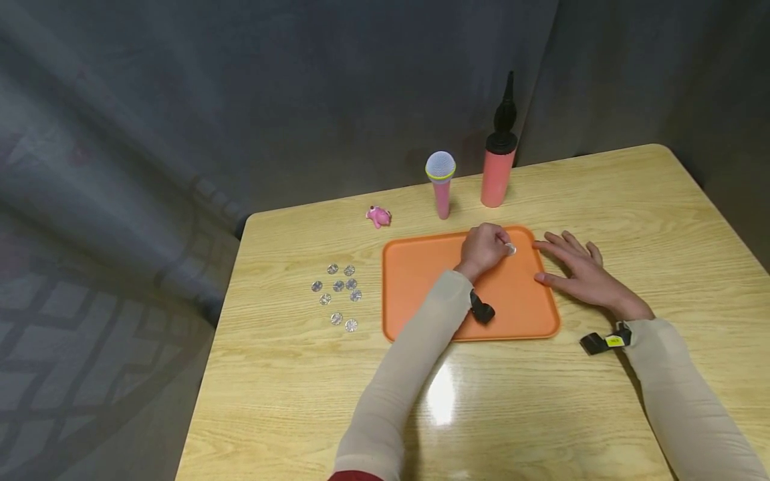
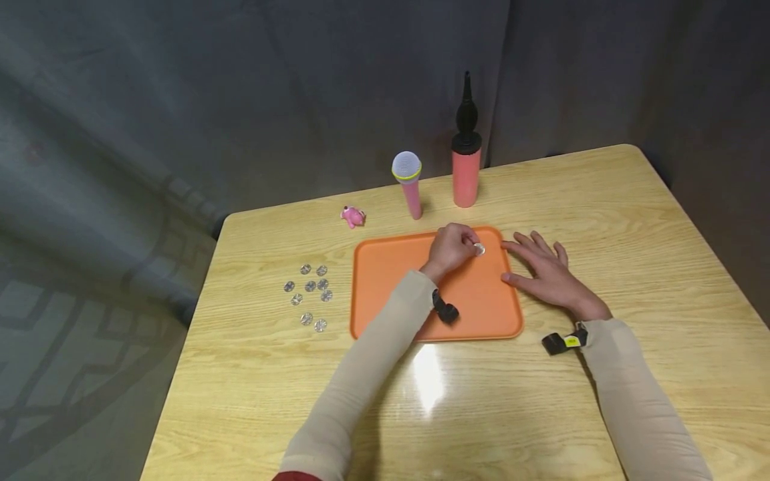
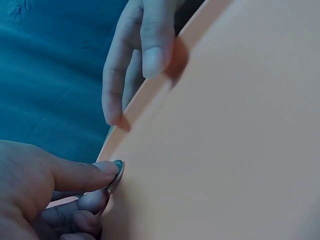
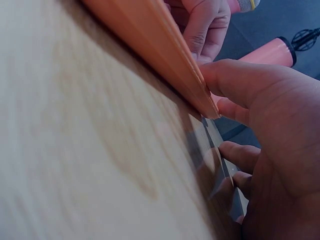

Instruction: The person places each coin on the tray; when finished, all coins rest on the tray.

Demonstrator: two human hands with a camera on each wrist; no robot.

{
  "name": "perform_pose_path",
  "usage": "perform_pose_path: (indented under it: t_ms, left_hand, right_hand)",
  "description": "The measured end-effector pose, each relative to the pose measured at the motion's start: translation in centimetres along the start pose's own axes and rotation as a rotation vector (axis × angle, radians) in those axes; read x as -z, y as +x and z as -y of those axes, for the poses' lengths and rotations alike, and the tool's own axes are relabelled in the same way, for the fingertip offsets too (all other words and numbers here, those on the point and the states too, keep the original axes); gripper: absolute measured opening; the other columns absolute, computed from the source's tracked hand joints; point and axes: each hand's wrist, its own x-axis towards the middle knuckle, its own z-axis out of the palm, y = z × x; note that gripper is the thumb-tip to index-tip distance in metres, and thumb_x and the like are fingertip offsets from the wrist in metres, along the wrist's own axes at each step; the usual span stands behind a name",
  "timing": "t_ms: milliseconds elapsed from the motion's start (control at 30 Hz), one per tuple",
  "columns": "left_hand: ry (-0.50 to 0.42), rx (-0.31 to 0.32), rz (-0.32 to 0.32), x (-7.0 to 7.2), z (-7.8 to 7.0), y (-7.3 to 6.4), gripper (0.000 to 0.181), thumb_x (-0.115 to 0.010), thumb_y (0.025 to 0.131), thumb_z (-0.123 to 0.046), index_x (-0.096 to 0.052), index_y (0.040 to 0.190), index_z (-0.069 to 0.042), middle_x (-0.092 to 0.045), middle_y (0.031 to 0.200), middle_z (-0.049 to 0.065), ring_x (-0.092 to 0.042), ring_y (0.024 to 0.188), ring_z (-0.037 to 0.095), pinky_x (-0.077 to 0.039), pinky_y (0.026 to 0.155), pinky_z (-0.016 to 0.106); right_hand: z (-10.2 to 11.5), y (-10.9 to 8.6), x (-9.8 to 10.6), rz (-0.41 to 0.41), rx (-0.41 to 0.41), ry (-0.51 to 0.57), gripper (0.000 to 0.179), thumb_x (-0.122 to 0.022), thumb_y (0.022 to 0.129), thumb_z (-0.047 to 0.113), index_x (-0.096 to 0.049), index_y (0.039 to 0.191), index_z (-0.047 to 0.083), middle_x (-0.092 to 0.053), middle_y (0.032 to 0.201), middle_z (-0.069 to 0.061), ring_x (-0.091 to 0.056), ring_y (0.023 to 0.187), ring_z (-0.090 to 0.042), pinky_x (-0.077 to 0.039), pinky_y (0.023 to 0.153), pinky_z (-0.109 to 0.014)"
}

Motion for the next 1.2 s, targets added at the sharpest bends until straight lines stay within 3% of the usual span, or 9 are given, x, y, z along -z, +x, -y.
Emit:
perform_pose_path:
  t_ms: [267, 400, 900, 1200]
  left_hand:
    - [0.072, -0.041, 0.011, 0.2, 0.1, -0.2, 0.01, -0.08, 0.086, -0.03, -0.076, 0.08, -0.023, -0.073, 0.081, -0.012, -0.062, 0.073, 0.002, -0.042, 0.06, 0.015]
    - [0.058, -0.049, 0.019, 0.3, 0.3, -0.2, 0.01, -0.079, 0.087, -0.03, -0.077, 0.081, -0.022, -0.074, 0.083, -0.012, -0.062, 0.074, 0.002, -0.042, 0.06, 0.014]
    - [-0.135, -0.142, -0.003, 2.4, 1.0, -0.9, 0.009, -0.073, 0.089, -0.019, -0.079, 0.09, -0.013, -0.078, 0.088, -0.001, -0.065, 0.073, 0.003, -0.042, 0.062, 0.008]
    - [-0.343, -0.174, -0.034, 4.8, 2.7, -2.2, 0.009, -0.074, 0.088, -0.01, -0.077, 0.091, -0.002, -0.074, 0.085, 0.012, -0.056, 0.066, 0.004, -0.042, 0.059, 0.012]
  right_hand:
    - [0.0, 0.1, -0.1, -0.007, 0.01, -0.001, 0.068, -0.067, 0.095, 0.029, -0.038, 0.153, 0.011, -0.02, 0.162, -0.031, 0.0, 0.153, -0.053, 0.015, 0.113, -0.073]
    - [-0.1, 0.1, -0.1, -0.005, 0.009, -0.004, 0.068, -0.067, 0.095, 0.03, -0.038, 0.153, 0.011, -0.02, 0.162, -0.032, 0.0, 0.152, -0.053, 0.015, 0.112, -0.074]
    - [-0.2, -0.1, -0.1, -0.003, 0.017, 0.002, 0.068, -0.067, 0.095, 0.028, -0.037, 0.154, 0.011, -0.02, 0.162, -0.031, 0.001, 0.152, -0.053, 0.015, 0.113, -0.073]
    - [-0.1, 0.0, 0.0, -0.003, 0.018, 0.011, 0.068, -0.068, 0.095, 0.027, -0.037, 0.154, 0.011, -0.019, 0.162, -0.031, 0.002, 0.153, -0.053, 0.016, 0.113, -0.073]
